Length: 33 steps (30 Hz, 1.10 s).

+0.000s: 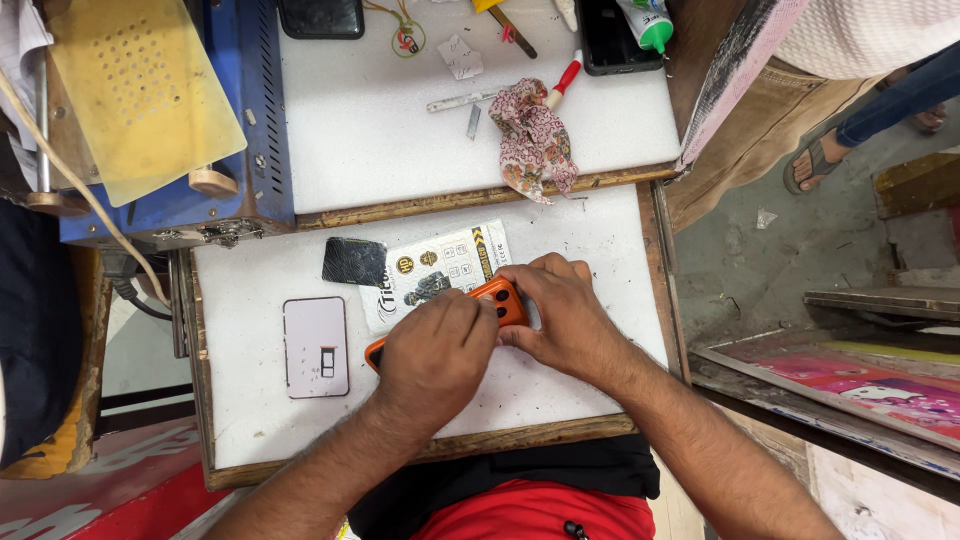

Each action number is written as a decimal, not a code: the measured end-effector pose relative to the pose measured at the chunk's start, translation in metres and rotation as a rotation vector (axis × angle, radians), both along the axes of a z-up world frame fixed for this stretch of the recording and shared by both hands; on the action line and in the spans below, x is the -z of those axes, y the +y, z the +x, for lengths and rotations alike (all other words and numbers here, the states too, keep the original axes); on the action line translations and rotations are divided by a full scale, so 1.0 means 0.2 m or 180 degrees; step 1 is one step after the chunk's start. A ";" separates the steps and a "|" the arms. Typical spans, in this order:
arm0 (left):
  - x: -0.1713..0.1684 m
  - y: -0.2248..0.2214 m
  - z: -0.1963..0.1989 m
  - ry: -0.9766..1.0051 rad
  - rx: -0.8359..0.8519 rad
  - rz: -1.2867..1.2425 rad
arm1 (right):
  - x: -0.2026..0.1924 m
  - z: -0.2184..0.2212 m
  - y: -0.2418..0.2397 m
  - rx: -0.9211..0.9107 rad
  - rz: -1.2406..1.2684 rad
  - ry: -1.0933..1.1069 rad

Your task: The person assembles a smartphone by inserting the battery into the orange case, then applies adhesive to the edges of the case using a small tube. The person handles the battery, case, and adhesive tube throughout the process.

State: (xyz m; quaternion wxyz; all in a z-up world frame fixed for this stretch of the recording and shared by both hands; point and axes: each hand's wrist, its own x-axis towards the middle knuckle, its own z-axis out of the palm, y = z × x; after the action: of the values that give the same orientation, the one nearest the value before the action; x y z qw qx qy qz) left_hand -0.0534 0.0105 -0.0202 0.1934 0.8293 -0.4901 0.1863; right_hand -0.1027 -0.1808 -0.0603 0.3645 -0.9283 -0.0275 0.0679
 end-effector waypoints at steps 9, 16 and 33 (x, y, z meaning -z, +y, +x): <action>-0.15 -0.01 0.18 0.2321 -0.0240 0.0686 | 0.00 -0.04 0.00 -0.0096 -0.0130 -0.0727; -0.14 -0.04 0.12 0.1560 -0.0098 0.1189 | 0.05 -0.13 0.06 0.0097 -0.0298 -0.1596; -0.21 -0.07 0.34 0.3118 -0.0038 0.1534 | 0.05 -0.14 0.10 0.0090 -0.0372 -0.1677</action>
State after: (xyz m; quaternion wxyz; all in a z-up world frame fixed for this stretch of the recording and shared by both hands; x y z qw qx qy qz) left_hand 0.0146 -0.0036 0.0227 0.2025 0.8426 -0.3669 -0.3383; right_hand -0.1315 -0.1608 -0.0702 0.2914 -0.9338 -0.1045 -0.1796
